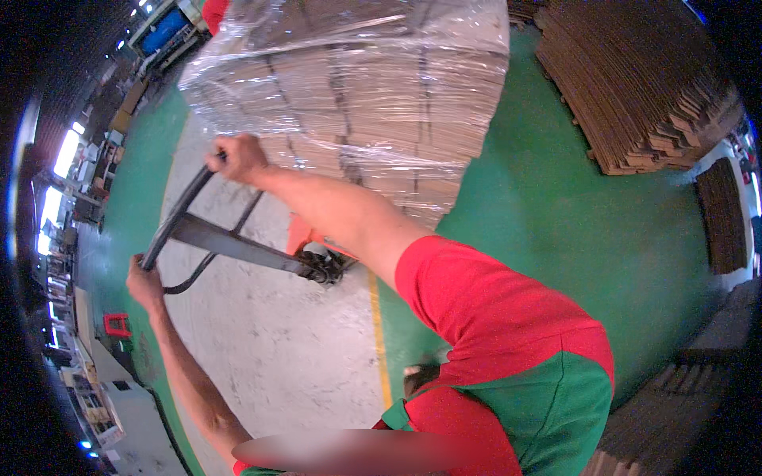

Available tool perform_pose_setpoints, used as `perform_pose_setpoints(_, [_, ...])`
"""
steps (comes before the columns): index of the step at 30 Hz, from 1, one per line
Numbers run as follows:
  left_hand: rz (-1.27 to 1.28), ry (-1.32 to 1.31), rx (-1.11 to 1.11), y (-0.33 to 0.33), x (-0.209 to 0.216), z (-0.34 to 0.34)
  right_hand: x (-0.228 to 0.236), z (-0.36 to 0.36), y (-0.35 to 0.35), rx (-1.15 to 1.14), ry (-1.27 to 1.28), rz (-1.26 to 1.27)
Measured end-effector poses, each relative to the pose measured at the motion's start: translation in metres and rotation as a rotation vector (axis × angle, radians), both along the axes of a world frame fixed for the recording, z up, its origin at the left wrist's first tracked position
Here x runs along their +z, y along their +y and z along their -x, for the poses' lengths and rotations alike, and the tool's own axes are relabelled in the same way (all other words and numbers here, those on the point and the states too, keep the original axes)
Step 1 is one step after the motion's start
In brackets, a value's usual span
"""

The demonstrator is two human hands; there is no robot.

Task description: The person uses a manual pallet jack to lift and move a pallet of shrink-wrapped cardboard boxes across a warehouse floor. They position the jack under the pallet, raise the load, and pull it to a new location before releasing it.

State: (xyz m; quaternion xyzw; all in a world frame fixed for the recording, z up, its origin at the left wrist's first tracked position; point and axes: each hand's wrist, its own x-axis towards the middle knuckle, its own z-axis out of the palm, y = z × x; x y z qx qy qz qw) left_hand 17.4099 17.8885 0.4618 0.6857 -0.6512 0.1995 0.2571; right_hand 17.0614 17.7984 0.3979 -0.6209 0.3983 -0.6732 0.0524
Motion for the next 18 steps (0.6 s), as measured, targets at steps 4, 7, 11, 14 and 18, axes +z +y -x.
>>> perform_pose_setpoints(4, [0.096,-0.003,-0.209,-0.072,-0.001,0.037,0.013,0.04,-0.058,-0.067,0.041,-0.003])
perform_pose_setpoints(7, [0.019,-0.024,-0.186,-0.129,0.003,0.054,0.007,0.053,-0.091,-0.105,0.016,0.006])
perform_pose_setpoints(11, [0.055,0.006,-0.274,-0.217,0.017,0.066,0.008,0.061,-0.168,-0.197,-0.03,0.059])
perform_pose_setpoints(14, [0.088,-0.054,-0.343,-0.278,0.035,0.073,0.02,0.072,-0.201,-0.261,0.003,0.028])
perform_pose_setpoints(18, [-0.028,-0.02,-0.384,-0.342,0.049,0.092,0.039,0.091,-0.219,-0.315,-0.022,-0.06])
